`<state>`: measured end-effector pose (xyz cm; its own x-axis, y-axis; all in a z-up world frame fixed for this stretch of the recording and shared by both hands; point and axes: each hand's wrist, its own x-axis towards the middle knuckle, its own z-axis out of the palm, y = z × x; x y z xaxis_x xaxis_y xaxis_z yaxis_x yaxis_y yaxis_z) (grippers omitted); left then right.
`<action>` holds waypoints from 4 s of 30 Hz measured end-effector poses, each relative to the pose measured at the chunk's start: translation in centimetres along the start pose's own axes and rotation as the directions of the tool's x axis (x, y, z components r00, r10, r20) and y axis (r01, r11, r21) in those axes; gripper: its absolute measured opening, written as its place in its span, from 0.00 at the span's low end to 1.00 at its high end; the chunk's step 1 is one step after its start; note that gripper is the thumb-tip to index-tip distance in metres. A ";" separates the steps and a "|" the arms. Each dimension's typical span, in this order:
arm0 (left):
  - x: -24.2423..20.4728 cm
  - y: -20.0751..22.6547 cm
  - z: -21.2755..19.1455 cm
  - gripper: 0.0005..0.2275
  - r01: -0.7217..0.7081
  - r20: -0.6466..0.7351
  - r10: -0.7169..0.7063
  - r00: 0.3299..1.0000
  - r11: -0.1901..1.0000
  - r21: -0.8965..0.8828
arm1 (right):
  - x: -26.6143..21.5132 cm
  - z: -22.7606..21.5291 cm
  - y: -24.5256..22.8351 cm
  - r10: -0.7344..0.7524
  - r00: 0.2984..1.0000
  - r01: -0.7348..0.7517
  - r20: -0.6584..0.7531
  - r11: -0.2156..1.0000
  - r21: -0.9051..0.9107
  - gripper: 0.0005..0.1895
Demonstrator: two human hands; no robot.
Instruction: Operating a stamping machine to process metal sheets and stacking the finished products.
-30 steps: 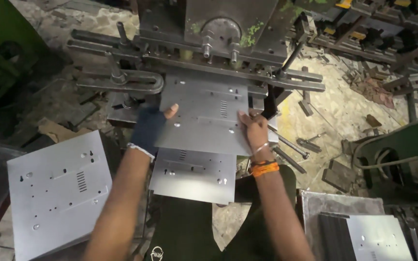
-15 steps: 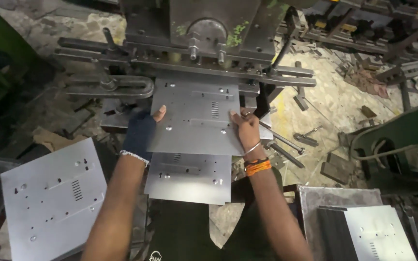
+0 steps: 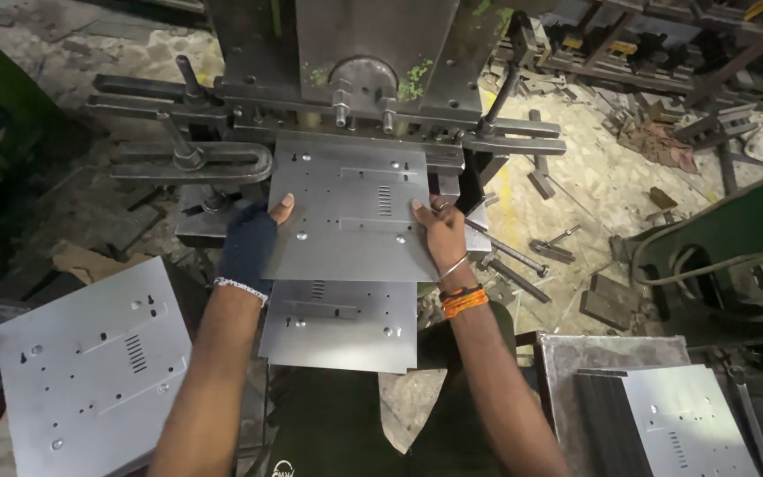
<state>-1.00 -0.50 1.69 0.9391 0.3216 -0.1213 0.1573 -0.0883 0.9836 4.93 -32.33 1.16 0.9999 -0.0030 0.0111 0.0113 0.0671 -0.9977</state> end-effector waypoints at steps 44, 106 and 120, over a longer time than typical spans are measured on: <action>11.7 -7.5 2.1 0.39 0.003 0.231 -0.065 0.971 0.966 0.259 | 3.3 -2.3 1.1 -0.051 0.995 0.051 0.087 0.999 0.003 0.17; -19.2 -0.3 -12.9 0.34 -0.234 -0.162 0.221 0.962 0.970 -0.064 | -17.9 6.9 -3.8 0.293 0.776 -0.314 0.558 0.947 -0.061 0.38; 1.8 1.3 1.4 0.32 -0.128 0.164 0.103 0.981 0.980 0.150 | 0.9 -2.5 0.2 -0.020 0.994 0.024 0.104 0.999 -0.035 0.09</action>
<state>1.38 -1.35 2.58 0.9877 0.1515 -0.0399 0.0801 -0.2694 0.9597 5.84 -34.82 0.76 0.9943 0.0995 0.0383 0.0352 0.0323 -0.9989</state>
